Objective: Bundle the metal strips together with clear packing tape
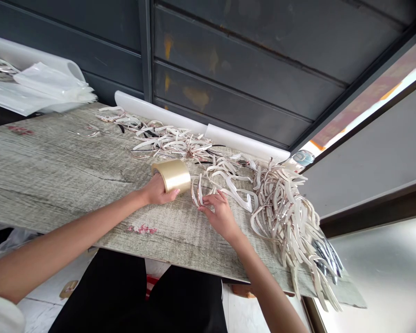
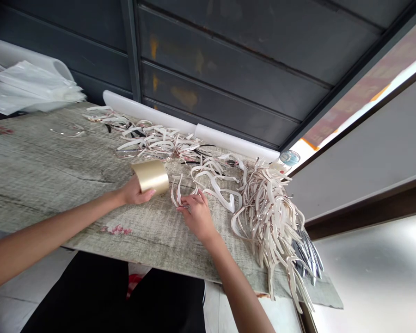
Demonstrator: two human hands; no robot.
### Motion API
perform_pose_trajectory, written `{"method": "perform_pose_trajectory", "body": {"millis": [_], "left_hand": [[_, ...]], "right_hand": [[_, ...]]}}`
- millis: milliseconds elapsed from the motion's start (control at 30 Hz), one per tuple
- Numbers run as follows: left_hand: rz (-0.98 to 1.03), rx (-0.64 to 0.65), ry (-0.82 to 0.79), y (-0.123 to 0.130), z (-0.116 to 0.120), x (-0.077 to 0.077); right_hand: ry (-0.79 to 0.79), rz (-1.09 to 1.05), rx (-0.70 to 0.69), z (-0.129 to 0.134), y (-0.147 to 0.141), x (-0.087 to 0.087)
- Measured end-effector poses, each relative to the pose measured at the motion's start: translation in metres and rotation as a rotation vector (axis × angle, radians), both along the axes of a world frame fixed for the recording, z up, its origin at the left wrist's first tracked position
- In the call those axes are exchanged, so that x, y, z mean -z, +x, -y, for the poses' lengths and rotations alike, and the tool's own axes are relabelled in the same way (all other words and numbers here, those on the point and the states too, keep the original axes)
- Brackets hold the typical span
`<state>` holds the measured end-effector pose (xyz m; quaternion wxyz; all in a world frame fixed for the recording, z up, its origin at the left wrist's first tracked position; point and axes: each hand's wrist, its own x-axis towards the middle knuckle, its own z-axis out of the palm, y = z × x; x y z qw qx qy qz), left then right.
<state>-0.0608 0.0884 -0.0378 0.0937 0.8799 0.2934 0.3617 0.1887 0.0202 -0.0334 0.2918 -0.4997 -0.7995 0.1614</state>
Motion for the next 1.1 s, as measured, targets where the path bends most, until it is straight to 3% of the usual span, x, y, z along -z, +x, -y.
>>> {"method": "perform_pose_trajectory", "body": {"millis": [1100], "left_hand": [[0.003, -0.035, -0.027, -0.0009, -0.0003, 0.0022]], "right_hand": [[-0.042, 0.078, 0.014, 0.0051, -0.0015, -0.0067]]}}
